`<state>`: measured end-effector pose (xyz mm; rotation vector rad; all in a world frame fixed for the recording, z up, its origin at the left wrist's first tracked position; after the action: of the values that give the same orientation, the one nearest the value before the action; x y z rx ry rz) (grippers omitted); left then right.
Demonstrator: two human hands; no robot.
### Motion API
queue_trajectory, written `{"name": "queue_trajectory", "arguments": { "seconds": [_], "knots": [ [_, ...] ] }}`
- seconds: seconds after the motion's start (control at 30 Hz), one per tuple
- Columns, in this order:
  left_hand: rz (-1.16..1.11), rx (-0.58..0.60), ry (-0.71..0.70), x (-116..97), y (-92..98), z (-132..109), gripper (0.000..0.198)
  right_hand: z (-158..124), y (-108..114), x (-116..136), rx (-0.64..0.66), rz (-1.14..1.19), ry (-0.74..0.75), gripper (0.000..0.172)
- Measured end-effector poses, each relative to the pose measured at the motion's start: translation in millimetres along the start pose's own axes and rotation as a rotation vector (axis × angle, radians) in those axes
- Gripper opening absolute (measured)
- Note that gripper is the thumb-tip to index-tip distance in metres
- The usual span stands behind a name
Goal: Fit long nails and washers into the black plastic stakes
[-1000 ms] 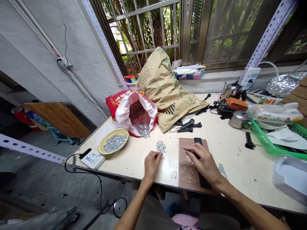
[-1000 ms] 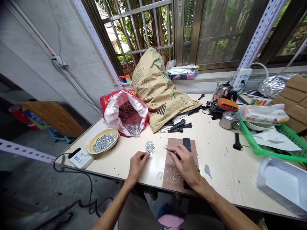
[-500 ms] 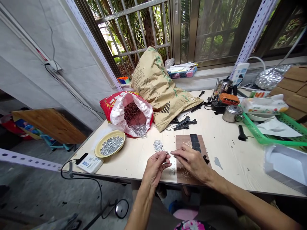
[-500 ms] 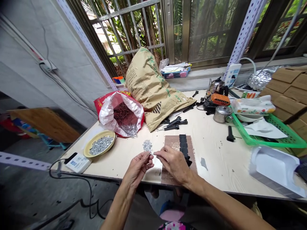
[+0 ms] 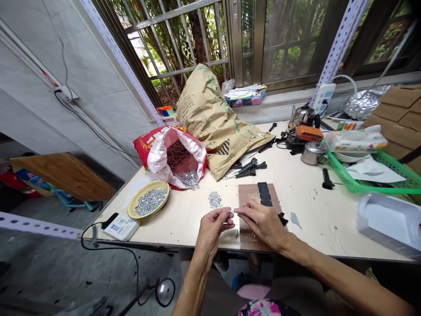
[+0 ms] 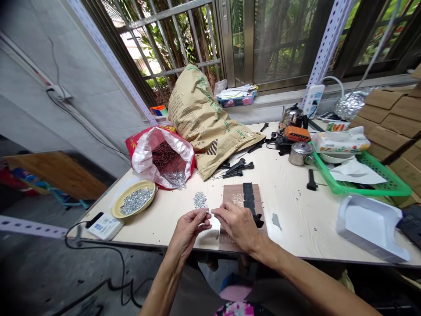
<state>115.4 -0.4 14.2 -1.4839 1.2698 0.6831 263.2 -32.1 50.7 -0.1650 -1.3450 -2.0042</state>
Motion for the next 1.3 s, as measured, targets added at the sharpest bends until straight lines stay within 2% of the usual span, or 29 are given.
{"name": "queue_trajectory", "arguments": {
  "seconds": [0.23, 0.33, 0.47, 0.63, 0.8, 0.93, 1.1, 1.2, 1.3],
  "knots": [
    [0.246, -0.060, -0.166, -3.2, 1.6, -0.9, 0.026, -3.7, -4.1, 0.0, -0.022, -0.106, -0.045, 0.023],
    [0.274, -0.044, -0.167, -2.8, 0.7, -0.3, 0.026, -4.8, -5.5, -0.3, -0.006, -0.091, -0.028, 0.018],
    [0.324, -0.041, -0.168, -3.3, 0.5, 0.6, 0.025, -5.4, -6.0, -1.3, -0.028, -0.180, -0.006, 0.018],
    [0.294, -0.029, -0.145, -3.9, 0.6, 1.7, 0.026, -4.3, -7.5, -3.5, -0.001, -0.116, -0.023, 0.015],
    [0.302, -0.032, -0.135, -1.8, 0.9, 1.5, 0.027, -4.1, -4.8, 0.2, -0.019, -0.257, 0.044, 0.018],
    [0.353, -0.042, -0.189, -2.9, 2.5, 0.5, 0.025, -4.1, -1.5, -1.3, -0.032, -0.133, -0.009, 0.018],
    [0.527, -0.065, -0.273, -11.0, 3.0, -2.6, 0.023, -3.4, -4.0, -7.5, 0.059, 0.078, -0.082, 0.016],
    [0.433, -0.048, -0.199, -9.8, 1.8, -1.2, 0.025, -2.0, -2.0, -5.5, 0.015, -0.049, -0.001, 0.016],
    [0.228, -0.021, -0.019, 0.0, 0.7, 2.3, 0.031, -1.9, 2.8, 5.6, -0.097, -0.332, 0.231, 0.020]
  ]
}}
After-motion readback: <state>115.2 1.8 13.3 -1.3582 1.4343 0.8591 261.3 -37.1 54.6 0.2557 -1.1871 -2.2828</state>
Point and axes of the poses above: each hand's wrist, its own z-axis towards the middle knuckle, its own y-axis out of the back of the hand, x = y × z, the point moved 5 cm from there along z, towards the middle knuckle, and after that the axes turned 2 degrees about -z, right-handed, at the moved point
